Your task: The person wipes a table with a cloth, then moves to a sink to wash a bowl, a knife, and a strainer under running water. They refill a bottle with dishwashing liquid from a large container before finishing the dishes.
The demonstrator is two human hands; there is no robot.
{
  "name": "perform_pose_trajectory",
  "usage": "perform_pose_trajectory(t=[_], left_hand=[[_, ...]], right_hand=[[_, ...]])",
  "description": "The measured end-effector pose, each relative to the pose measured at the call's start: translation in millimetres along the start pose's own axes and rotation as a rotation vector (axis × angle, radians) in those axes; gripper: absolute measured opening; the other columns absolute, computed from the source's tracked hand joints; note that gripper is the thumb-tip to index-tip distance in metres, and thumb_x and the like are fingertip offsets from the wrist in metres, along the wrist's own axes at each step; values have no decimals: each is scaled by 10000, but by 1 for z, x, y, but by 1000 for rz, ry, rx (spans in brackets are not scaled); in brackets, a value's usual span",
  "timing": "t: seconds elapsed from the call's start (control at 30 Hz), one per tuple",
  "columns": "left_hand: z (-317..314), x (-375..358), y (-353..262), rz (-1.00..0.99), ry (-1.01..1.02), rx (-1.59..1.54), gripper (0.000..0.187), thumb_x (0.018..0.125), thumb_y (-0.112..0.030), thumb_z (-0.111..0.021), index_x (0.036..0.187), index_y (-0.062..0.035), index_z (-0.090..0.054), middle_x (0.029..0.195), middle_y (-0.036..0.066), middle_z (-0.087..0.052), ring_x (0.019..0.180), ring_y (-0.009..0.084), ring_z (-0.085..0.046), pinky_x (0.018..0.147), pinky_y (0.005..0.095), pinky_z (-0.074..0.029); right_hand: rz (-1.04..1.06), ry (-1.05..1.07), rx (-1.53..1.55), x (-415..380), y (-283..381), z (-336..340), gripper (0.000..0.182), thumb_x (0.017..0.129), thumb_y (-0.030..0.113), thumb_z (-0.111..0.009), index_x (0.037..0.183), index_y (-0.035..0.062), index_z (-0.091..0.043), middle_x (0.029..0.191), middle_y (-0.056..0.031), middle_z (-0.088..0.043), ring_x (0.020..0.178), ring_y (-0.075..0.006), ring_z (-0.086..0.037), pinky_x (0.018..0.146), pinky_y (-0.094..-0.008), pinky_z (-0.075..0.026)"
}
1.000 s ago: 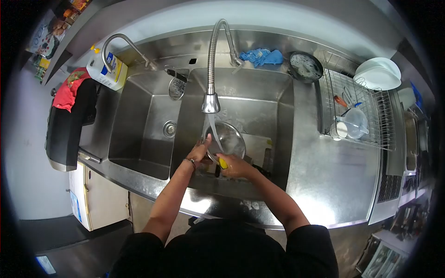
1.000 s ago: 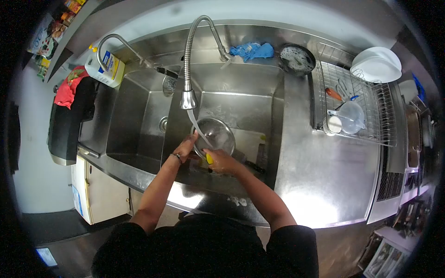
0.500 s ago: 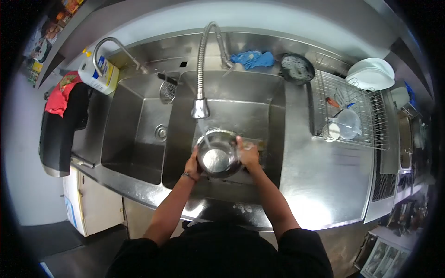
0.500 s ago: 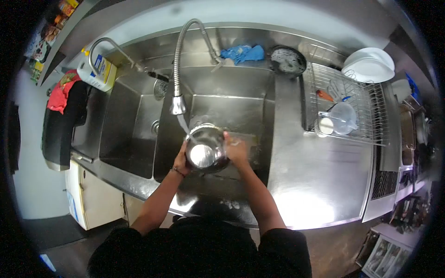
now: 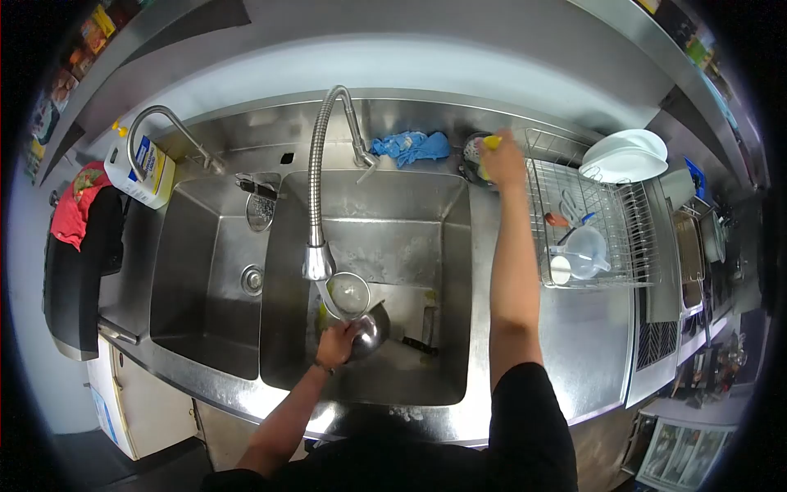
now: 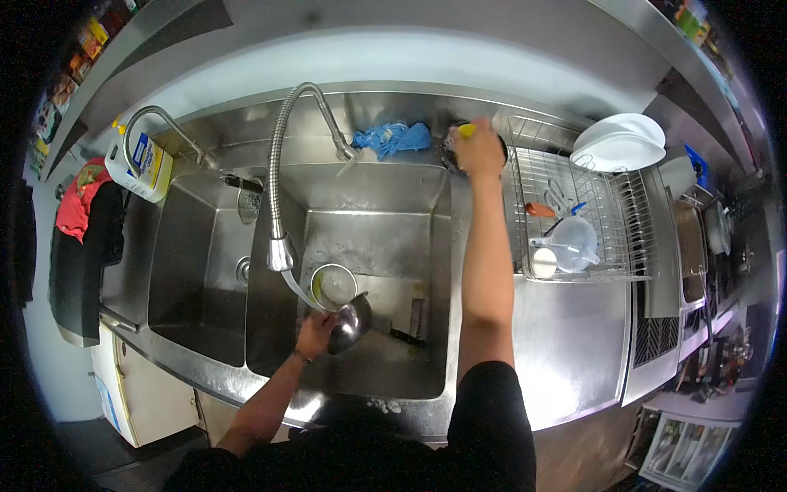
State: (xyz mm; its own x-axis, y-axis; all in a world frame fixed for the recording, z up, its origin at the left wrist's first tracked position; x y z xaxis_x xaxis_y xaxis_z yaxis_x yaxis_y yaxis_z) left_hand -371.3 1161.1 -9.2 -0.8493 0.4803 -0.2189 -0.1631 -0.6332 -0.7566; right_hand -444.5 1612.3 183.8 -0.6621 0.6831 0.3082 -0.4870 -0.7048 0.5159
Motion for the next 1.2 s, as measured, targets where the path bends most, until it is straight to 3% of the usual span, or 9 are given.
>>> perform_pose_trajectory(t=[0.23, 0.37, 0.43, 0.53, 0.67, 0.8, 1.03, 1.1, 1.2], left_hand=[[7, 7, 16, 129, -38, 13, 386, 860, -368, -536, 836, 7, -627, 681, 205, -598, 673, 370, -603, 591, 433, -457], [37, 10, 8, 163, -216, -36, 457, 850, -418, -549, 757, 22, -628, 625, 209, -585, 559, 330, -586, 539, 397, -436], [40, 15, 18, 192, -253, -50, 490, 849, -440, -541, 739, 29, -625, 611, 213, -582, 521, 312, -571, 526, 388, -426], [35, 14, 42, 348, -249, -246, 547, 861, -460, -503, 704, 57, -588, 541, 152, -544, 463, 215, -476, 496, 359, -389], [28, 14, 34, 271, -276, -415, 519, 891, -416, -481, 672, 48, -557, 559, 57, -507, 540, 138, -436, 516, 313, -358], [28, 7, 15, 249, -238, -489, 430, 912, -356, -470, 802, 39, -601, 613, 58, -555, 578, 152, -466, 575, 308, -389], [46, -1, 5, 208, -352, -332, 418, 923, -332, -440, 928, 51, -606, 691, 178, -591, 622, 259, -525, 636, 350, -417], [36, -4, 11, 277, -306, -346, 419, 922, -334, -436, 923, 49, -605, 679, 192, -580, 623, 270, -537, 633, 354, -419], [30, -1, 11, 232, -379, -352, 408, 919, -335, -445, 910, 38, -608, 642, 186, -567, 615, 257, -546, 617, 359, -418]], right_hand=[[-109, 163, -432, 28, -50, -60, 666, 714, 459, -645, 1210, 68, -432, 1084, -211, -581, 1055, -346, -539, 858, -423, -448], [0, 272, -96, 38, -51, -68, 525, 748, 316, -633, 1180, 58, -481, 1072, -190, -595, 987, -295, -582, 812, -385, -473], [-176, 463, 907, 23, -24, -45, 347, 828, 196, -571, 1133, 41, -515, 988, -142, -625, 841, -206, -607, 728, -305, -484], [-108, 688, 1231, -63, 57, -6, 232, 889, 148, -508, 1086, 29, -537, 904, -113, -633, 732, -142, -582, 666, -255, -471], [28, 667, 864, -193, 81, -88, 275, 913, 305, -506, 873, 59, -623, 756, -22, -619, 651, -96, -535, 568, -256, -423], [289, 512, 370, -274, 122, -110, 368, 882, 342, -514, 760, 6, -599, 645, -178, -571, 581, -344, -567, 580, -426, -449], [547, 53, 392, -329, 150, -90, 249, 845, 262, -525, 954, 48, -590, 933, -176, -582, 853, -307, -567, 743, -406, -442], [-123, 405, 448, -314, 108, -120, 210, 833, 216, -533, 945, 44, -579, 1005, -175, -564, 884, -333, -555, 741, -423, -439], [213, 284, 441, -330, 135, -102, 184, 826, 178, -521, 947, 48, -566, 968, -175, -571, 882, -365, -551, 760, -437, -441]])
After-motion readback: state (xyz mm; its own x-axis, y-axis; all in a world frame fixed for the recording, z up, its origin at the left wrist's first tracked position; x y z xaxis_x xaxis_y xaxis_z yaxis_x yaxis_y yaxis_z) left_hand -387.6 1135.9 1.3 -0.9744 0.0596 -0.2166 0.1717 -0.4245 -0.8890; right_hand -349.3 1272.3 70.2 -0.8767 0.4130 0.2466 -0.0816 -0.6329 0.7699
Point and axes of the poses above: each hand's wrist, its own x-axis towards the middle knuckle, its own z-axis out of the back of the hand, y = z × x, the point moved 7 cm from there along x, towards the middle knuckle
